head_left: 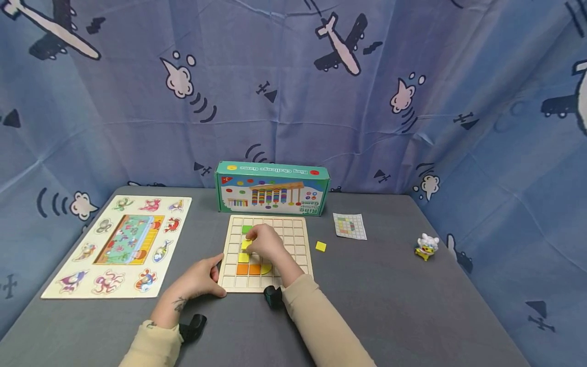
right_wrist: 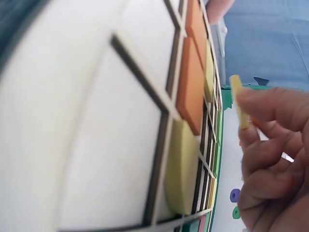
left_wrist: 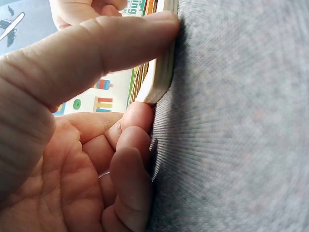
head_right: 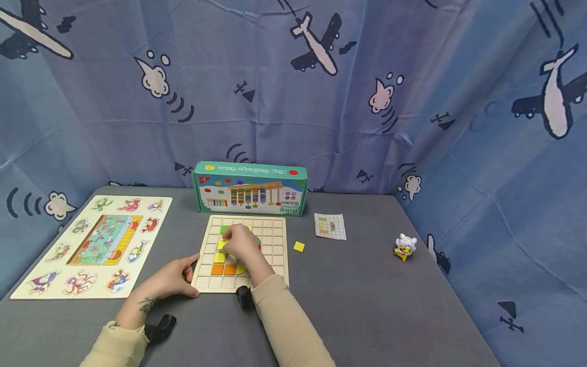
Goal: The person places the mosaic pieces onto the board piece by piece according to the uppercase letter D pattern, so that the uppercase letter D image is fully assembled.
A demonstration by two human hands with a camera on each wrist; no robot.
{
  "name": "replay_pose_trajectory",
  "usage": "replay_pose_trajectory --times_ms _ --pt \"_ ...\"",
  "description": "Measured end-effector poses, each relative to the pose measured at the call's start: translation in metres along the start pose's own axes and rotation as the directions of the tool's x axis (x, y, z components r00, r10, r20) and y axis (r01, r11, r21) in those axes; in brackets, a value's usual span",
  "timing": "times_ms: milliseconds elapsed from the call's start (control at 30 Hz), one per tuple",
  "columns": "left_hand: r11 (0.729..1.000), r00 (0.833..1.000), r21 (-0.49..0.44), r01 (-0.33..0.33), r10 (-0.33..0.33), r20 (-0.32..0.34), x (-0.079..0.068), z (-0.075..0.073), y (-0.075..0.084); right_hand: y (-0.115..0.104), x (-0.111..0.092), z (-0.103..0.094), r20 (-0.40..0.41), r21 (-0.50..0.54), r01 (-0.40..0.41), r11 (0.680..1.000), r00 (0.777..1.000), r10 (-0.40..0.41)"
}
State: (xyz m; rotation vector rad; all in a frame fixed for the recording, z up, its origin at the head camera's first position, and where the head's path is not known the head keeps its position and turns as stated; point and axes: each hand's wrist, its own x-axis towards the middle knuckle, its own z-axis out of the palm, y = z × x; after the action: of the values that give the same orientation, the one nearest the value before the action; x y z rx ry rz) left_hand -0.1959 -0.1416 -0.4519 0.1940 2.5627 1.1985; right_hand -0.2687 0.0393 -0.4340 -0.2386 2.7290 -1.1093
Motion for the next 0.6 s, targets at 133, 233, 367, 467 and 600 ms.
replay_pose_trajectory --times_ms 133,233,367,467,600 --pt "1.000 1.000 -0.002 -0.005 0.005 -0.002 -0.0001 0.0000 0.0000 -0.0015 0.0017 0.0038 0.005 -0.081 -0.013 0.997 1.000 0.013" --pt "1.000 1.000 0.001 -0.009 0.009 -0.004 0.0003 0.0001 -0.0003 -0.0019 0.0027 0.0061 0.003 -0.103 -0.020 0.994 1.000 0.020" --pt "1.000 1.000 0.008 -0.024 0.024 -0.005 0.0007 0.0005 -0.0016 -0.0046 0.0029 0.0073 0.007 -0.104 -0.039 0.994 0.999 0.040" --pt "0.999 0.999 0.012 -0.036 0.036 -0.007 0.0010 0.0008 -0.0027 -0.0074 0.0022 0.0075 0.007 -0.101 -0.042 0.994 0.999 0.043" --pt "0.999 0.999 0.019 -0.046 0.046 -0.009 0.0015 0.0009 -0.0033 -0.0093 0.0017 0.0074 0.007 -0.101 -0.028 0.994 1.000 0.029"
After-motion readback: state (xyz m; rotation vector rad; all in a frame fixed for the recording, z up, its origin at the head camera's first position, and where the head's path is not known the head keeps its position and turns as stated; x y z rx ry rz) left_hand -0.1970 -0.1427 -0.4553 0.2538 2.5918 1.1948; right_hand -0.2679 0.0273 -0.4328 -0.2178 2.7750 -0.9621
